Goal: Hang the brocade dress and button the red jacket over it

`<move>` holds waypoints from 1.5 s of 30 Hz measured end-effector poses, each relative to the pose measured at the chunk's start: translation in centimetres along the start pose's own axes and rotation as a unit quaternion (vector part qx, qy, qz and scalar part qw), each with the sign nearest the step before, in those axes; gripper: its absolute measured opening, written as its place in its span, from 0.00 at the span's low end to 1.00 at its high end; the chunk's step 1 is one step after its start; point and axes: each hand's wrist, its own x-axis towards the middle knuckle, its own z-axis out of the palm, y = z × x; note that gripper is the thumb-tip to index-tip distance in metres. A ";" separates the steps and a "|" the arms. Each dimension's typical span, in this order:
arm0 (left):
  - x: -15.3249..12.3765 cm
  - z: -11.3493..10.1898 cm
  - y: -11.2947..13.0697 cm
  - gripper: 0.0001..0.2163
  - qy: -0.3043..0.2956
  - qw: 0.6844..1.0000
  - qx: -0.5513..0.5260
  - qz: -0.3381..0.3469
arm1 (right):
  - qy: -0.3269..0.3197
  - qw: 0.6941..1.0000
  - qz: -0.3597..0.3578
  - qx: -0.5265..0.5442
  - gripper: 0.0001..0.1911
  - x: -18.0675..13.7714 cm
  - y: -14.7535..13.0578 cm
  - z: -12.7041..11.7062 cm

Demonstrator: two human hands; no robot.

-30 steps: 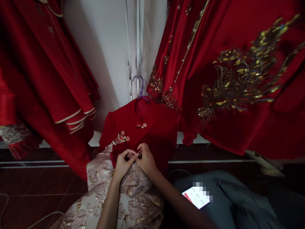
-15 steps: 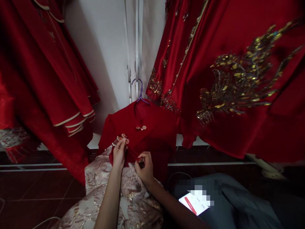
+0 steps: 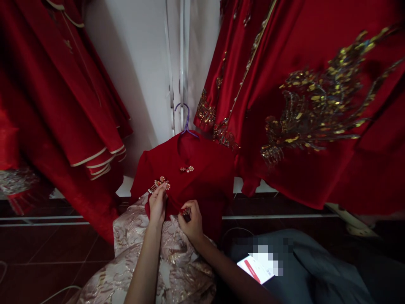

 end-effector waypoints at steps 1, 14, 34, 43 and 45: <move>0.1 -0.1 -0.1 0.13 0.004 1.000 0.004 0.002 | 0.001 1.000 0.000 0.001 0.13 0.0 0.0 0.0; -0.4 0.1 0.3 0.14 0.003 1.000 0.014 0.014 | -0.006 1.000 0.004 -0.004 0.11 0.0 0.0 0.0; -1.8 6.4 4.9 0.11 -0.188 0.701 0.548 0.417 | 0.009 0.999 0.000 -0.041 0.11 -0.2 0.4 -0.3; 0.1 9.5 6.6 0.11 -0.207 0.442 0.711 0.506 | 0.003 0.999 0.008 -0.042 0.11 -0.1 0.1 -0.3; 0.4 9.9 7.0 0.11 -0.218 0.410 0.722 0.513 | -0.001 0.999 0.013 -0.040 0.11 -0.1 0.1 -0.4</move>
